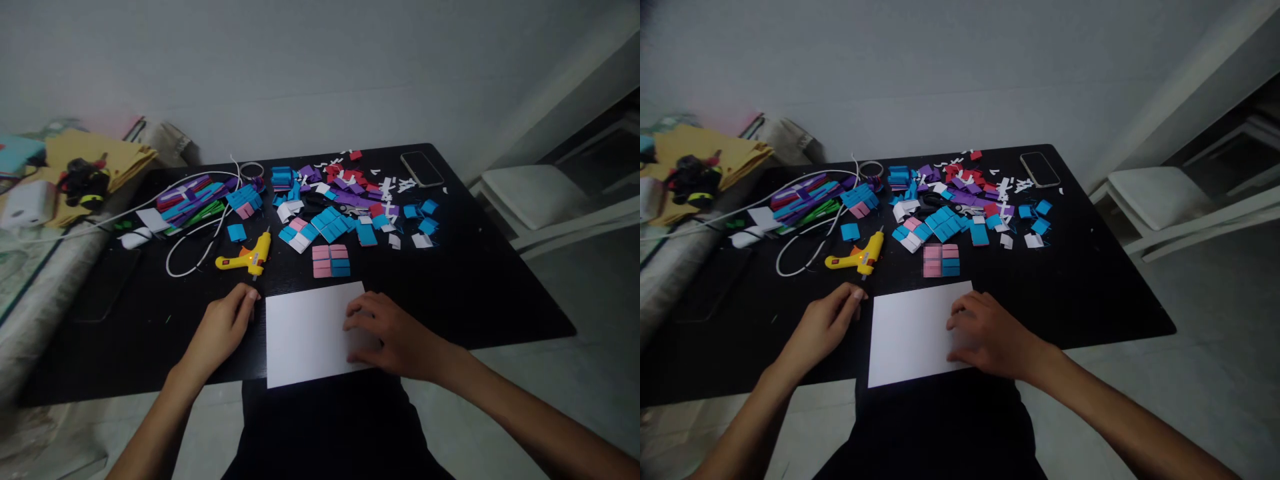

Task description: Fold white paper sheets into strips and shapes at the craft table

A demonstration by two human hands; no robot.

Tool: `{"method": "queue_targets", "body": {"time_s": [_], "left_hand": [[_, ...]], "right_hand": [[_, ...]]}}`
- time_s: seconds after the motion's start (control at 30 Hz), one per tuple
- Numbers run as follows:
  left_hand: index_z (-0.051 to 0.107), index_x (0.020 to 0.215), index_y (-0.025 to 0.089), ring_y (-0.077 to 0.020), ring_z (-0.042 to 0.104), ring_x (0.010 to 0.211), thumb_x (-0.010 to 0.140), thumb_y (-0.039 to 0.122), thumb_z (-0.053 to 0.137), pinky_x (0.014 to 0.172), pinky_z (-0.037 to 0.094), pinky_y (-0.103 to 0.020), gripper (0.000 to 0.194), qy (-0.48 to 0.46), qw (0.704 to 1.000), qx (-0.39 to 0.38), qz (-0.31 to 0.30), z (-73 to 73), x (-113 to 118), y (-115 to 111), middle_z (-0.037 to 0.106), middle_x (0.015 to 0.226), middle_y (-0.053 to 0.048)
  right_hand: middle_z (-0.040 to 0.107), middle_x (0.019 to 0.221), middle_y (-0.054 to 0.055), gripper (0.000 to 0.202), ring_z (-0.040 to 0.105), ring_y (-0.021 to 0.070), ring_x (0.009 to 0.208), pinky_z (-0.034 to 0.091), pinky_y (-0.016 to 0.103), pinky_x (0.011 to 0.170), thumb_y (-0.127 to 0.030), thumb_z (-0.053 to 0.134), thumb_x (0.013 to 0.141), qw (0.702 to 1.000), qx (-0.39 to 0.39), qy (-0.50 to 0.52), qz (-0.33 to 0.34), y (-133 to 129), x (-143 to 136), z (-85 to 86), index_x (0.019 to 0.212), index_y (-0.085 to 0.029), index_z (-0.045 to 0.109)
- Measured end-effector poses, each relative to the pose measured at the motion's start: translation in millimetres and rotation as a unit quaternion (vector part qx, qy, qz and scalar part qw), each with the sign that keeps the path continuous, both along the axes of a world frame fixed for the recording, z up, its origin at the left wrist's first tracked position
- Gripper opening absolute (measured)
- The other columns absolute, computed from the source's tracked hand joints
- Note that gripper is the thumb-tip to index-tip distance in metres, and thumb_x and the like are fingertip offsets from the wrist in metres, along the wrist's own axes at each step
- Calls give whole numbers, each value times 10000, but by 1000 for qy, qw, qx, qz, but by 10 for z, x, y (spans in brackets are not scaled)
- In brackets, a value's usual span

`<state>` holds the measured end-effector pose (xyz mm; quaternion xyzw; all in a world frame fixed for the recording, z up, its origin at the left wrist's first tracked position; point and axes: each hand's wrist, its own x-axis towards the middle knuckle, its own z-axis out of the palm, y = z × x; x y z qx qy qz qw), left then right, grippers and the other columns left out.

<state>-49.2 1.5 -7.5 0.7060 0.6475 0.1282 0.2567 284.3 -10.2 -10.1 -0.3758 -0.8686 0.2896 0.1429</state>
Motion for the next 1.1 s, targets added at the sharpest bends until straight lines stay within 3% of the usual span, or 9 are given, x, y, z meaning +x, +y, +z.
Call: {"method": "queue_targets", "body": {"time_s": [0.07, 0.13, 0.23, 0.4, 0.5, 0.57, 0.67, 0.73, 1.1], "left_hand": [[641, 1104, 212, -176, 677, 733, 1056, 421, 400, 705, 524, -282, 322, -63, 996, 55, -21, -41, 13, -68, 707, 856, -16], [647, 1120, 213, -194, 697, 896, 1039, 347, 449, 799, 551, -301, 253, -94, 990, 92, -56, -74, 45, -117, 722, 1013, -48], [673, 1134, 222, -222, 679, 1079, 1024, 277, 480, 938, 555, -362, 229, -108, 982, 115, -106, -89, 113, -150, 707, 1175, -77], [712, 1146, 247, -231, 671, 1171, 1028, 291, 538, 1029, 534, -416, 214, -168, 970, 80, -156, -25, 172, -176, 719, 1233, -84], [733, 1153, 246, -250, 694, 1136, 1041, 388, 532, 997, 547, -422, 271, -237, 954, 24, -180, 48, 122, -203, 742, 1204, -101], [744, 1168, 234, -285, 704, 1115, 1044, 529, 471, 981, 552, -448, 421, -292, 939, -5, -183, 94, 61, -216, 753, 1187, -127], [759, 1175, 211, -336, 707, 1099, 984, 710, 431, 961, 553, -477, 628, -348, 922, -22, -170, 138, -16, -223, 758, 1172, -163], [764, 1159, 204, -329, 719, 1050, 951, 732, 486, 911, 564, -452, 633, -356, 920, -19, -164, 152, -32, -224, 766, 1131, -161], [763, 926, 196, -192, 723, 802, 966, 291, 662, 741, 565, -303, 144, -316, 936, 8, -154, 159, 132, -257, 772, 874, -69]], "right_hand": [[644, 1373, 138, 563, 582, 336, 1296, 482, 510, 1057, -351, 953, 709, 999, -19, -22, 28, -107, 91, 35, 1196, -215, 704], [578, 1495, 164, 610, 503, 369, 1412, 452, 561, 1109, -293, 943, 721, 998, -20, -48, 41, -181, 134, 40, 1265, -208, 681], [540, 1557, 156, 552, 463, 360, 1470, 415, 585, 1163, -204, 890, 775, 996, -26, -69, 47, -211, 134, 38, 1286, -214, 681], [614, 1500, 114, 387, 485, 351, 1466, 412, 580, 1184, -268, 884, 795, 995, -72, -46, 44, -141, 126, 135, 1158, -226, 756], [767, 1256, 56, 152, 665, 262, 1277, 521, 464, 1088, -245, 724, 947, 994, -104, 15, 27, -89, 139, 233, 1088, -242, 782], [811, 1082, 23, 180, 759, 196, 1042, 587, 369, 950, -249, 620, 1014, 989, -128, 68, -1, -48, 140, 290, 1083, -251, 786], [822, 972, 16, 186, 775, 174, 866, 607, 307, 802, -306, 628, 1004, 978, -141, 131, -79, 13, 127, 337, 1037, -242, 800], [825, 931, 17, 179, 777, 180, 835, 606, 299, 768, -332, 658, 979, 972, -147, 143, -115, 39, 116, 342, 993, -240, 812], [831, 895, -4, 160, 784, 184, 802, 600, 287, 746, -366, 706, 955, 964, -196, 125, -127, 1, 102, 284, 951, -262, 828]]}}
